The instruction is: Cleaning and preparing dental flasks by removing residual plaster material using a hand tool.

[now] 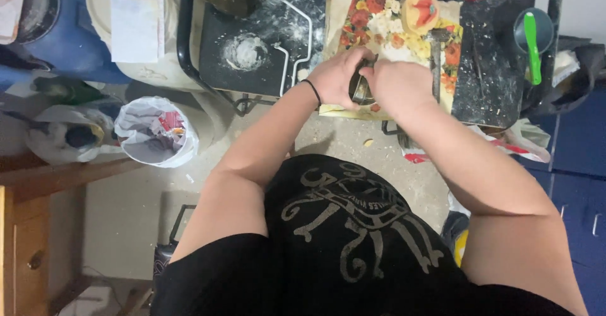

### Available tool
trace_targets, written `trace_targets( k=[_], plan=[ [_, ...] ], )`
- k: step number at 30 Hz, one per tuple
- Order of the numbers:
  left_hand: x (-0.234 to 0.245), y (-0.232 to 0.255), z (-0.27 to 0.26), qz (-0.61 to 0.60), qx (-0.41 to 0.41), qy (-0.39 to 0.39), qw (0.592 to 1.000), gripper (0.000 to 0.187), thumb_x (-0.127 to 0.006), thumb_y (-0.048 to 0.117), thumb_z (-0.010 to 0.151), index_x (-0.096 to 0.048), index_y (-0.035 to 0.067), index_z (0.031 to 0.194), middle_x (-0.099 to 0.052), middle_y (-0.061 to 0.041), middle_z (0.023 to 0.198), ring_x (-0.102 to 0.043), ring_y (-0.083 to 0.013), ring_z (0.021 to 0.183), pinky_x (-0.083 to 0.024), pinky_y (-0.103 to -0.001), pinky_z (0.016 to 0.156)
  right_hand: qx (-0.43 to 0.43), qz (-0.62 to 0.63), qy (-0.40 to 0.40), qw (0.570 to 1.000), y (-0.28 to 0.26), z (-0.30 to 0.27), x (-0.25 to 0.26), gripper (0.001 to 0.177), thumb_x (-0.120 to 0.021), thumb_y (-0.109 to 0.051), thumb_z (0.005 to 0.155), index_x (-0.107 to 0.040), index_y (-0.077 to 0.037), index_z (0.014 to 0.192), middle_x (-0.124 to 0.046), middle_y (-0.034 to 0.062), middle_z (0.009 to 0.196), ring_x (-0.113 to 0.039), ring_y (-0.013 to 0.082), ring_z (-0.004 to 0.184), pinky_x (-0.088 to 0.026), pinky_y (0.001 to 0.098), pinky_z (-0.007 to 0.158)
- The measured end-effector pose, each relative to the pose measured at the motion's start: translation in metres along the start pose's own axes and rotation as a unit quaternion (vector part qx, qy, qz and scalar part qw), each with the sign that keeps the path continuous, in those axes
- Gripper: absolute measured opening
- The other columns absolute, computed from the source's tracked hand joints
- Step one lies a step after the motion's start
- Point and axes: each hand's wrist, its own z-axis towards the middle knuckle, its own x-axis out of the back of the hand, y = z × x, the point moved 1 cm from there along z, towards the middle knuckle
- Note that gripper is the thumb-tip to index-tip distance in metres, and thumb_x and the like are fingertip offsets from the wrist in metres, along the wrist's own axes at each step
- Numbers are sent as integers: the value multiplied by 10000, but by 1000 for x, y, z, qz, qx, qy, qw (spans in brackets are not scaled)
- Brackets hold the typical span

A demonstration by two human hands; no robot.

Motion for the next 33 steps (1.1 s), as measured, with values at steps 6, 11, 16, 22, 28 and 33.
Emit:
trace_targets(
  k=[6,11,16,22,28,33],
  plan=[
    [45,7,-34,-138,-111,172,969,1481,-863,878,606,-233,-49,1575,-513,-352,1449,-508,-533,1377,-373,-582,1218,43,6,62,997,-13,57,56,460,-543,-457,1099,-759,-84,939,-746,197,778,-766,416,833,-569,532,684],
    [66,-29,-81,246,102,118,957,1125,-831,483,903,-91,106,1663,-537,-164,1551,-410,-408,1495,-324,-665,1177,-45,203,-10,978,-14,132,73,545,-403,-445,1224,-621,-54,914,-658,130,847,-633,332,771,-526,500,695],
    [70,-52,-101,226,51,48,972,626,-775,320,933,-461,204,1462,-614,-122,1446,-420,-411,1470,-335,-657,1169,-123,291,-26,948,-41,193,60,425,-377,-376,1190,-604,-67,1007,-640,96,925,-639,267,839,-560,421,735],
    [73,-59,-109,294,20,87,952,434,-798,344,856,-700,224,1261,-618,-29,1425,-540,-333,1339,-480,-554,959,-173,407,40,896,-48,252,19,373,-408,-344,1081,-641,-53,1093,-721,178,1102,-692,366,1040,-536,523,873],
    [80,-71,-115,304,68,132,941,379,-709,242,859,-739,226,1237,-628,-83,1445,-541,-344,1339,-450,-551,968,-101,548,11,830,-39,221,28,458,-438,-323,1080,-411,-56,1451,-628,140,1386,-681,246,1198,-569,421,1006],
    [88,-66,-105,239,56,121,962,282,-741,212,903,-763,199,1184,-649,-52,1427,-524,-326,1368,-416,-579,1010,-33,519,177,836,10,140,-6,639,-634,-243,1039,-332,-32,1561,-586,216,1454,-630,303,1282,-538,417,1113]
  ],
)
